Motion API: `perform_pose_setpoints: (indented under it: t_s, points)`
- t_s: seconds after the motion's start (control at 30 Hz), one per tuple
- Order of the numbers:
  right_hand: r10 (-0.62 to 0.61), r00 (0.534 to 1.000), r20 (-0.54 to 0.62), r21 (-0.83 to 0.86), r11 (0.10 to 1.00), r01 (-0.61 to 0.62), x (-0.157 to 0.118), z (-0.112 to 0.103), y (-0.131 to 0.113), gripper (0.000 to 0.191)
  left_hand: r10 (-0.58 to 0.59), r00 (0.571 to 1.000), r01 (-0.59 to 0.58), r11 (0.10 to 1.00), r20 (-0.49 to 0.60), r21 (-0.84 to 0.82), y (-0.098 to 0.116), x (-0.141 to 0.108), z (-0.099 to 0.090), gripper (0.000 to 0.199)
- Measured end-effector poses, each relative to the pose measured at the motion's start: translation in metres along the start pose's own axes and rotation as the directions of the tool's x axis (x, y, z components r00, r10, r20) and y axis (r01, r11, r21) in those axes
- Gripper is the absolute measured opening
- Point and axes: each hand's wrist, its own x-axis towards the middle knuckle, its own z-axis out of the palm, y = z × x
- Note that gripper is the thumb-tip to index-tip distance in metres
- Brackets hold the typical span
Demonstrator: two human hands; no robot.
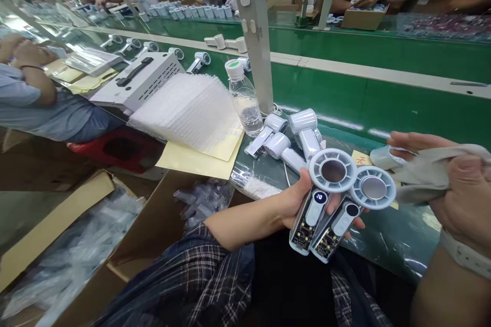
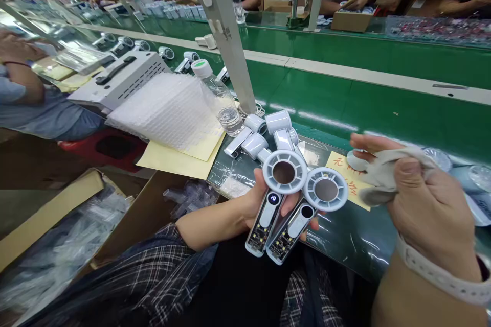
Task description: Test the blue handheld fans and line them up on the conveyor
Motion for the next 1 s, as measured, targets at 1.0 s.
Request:
perform_pose_setpoints:
  t_s: [1.0]
  points:
    - [-0.212, 0.905, -0.368, -0.152, 0.974, 0.167, 0.025, 0.007, -0.005, 0.046, 0.146, 0.967, -0.058, 0.923, -0.208, 0.379, 0.013, -0.014, 0.004, 0.090]
